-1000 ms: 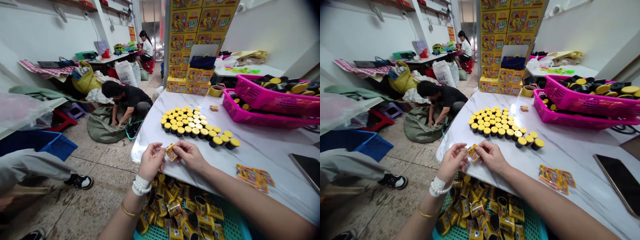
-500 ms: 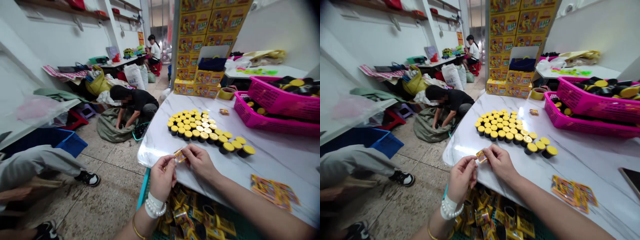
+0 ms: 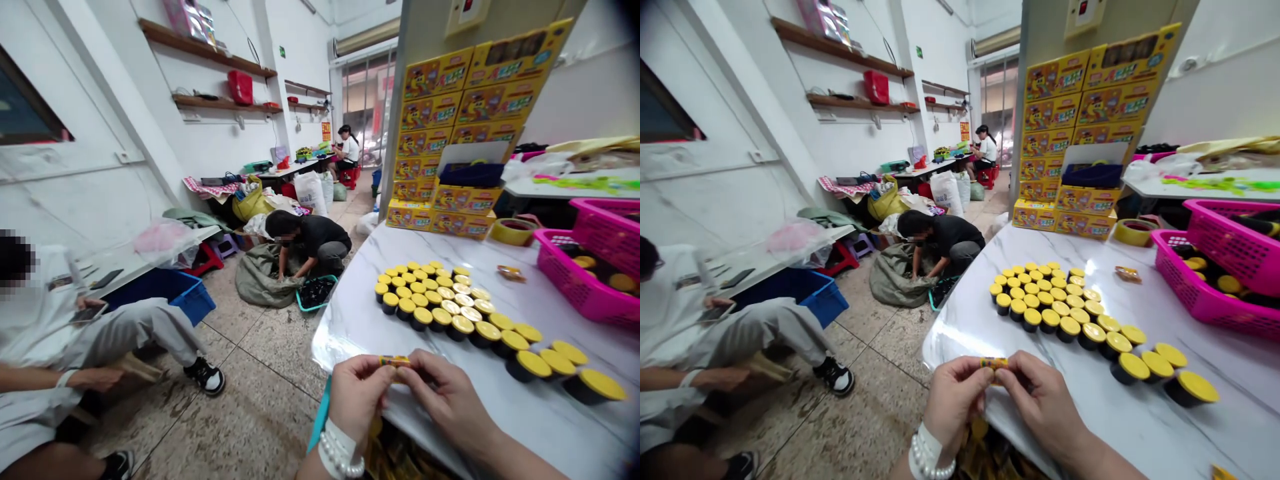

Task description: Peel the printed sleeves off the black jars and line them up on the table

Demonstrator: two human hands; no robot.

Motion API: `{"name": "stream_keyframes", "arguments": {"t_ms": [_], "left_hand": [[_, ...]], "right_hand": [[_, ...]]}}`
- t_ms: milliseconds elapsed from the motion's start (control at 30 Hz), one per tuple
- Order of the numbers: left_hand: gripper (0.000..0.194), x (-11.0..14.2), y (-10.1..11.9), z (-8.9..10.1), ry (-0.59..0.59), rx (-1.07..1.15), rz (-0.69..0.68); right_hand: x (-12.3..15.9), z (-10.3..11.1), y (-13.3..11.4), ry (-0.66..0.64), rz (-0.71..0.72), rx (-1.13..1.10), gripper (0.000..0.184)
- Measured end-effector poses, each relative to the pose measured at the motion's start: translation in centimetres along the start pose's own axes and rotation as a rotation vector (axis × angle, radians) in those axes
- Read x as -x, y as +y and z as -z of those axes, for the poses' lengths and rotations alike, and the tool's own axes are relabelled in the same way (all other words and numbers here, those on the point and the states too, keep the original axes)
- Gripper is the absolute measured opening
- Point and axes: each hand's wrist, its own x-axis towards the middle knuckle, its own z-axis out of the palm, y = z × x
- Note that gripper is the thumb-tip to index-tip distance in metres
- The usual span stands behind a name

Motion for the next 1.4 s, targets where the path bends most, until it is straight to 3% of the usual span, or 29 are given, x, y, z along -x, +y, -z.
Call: {"name": "stream_keyframes", "arguments": {"t_ms": [133, 267, 333, 433, 567, 833, 1033, 1200, 1300, 1400], "left_hand": [[0.044, 0.4, 0.4, 0.1, -0.048, -0.022, 0.039], [0.039, -0.1, 1.0, 0.6, -0.063, 0.018, 0.101], [0.039, -0.5, 1.4, 0.8, -0.086, 0.037, 0.127], [0.039, -1.1, 2.0, 0.8, -0.107, 0.045, 0.132], [0.035, -1.5, 2.4, 0.7, -0.103, 0.032, 0.099], [0.041, -1.7, 2.6, 0.6, -0.090, 0.121, 0.107], [0.041, -2.3, 2.7, 0.8, -0.079, 0.192, 0.116], [0.039, -3.3, 2.9, 1.0, -0.044, 0.380, 0.157], [0.043, -3.6, 2.9, 1.0, -0.034, 0.434, 0.171], [0.043, -3.9, 2.9, 0.8, -0.027, 0.448, 0.157]], "right_hand": [[-0.4, 0.7, 0.1, 0.081, 0.106, 0.107, 0.031], [-2.1, 3.3, 1.8, 0.401, 0.268, 0.503, 0.015], [-2.9, 4.6, 2.9, 0.470, 0.253, 0.708, 0.022], [-3.5, 5.3, 4.1, 0.405, 0.231, 0.861, 0.026], [-3.6, 4.6, 4.9, 0.350, 0.323, 0.891, 0.020], [-3.4, 3.6, 4.1, 0.321, 0.425, 0.865, 0.007], [-2.6, 3.3, 3.8, 0.346, 0.400, 0.675, 0.038], [-1.6, 2.5, 2.9, 0.152, 0.264, 0.402, 0.029], [-1.6, 2.5, 2.2, 0.212, 0.118, 0.197, 0.026], [-2.0, 2.9, 2.0, 0.198, -0.149, -0.199, 0.031]]}}
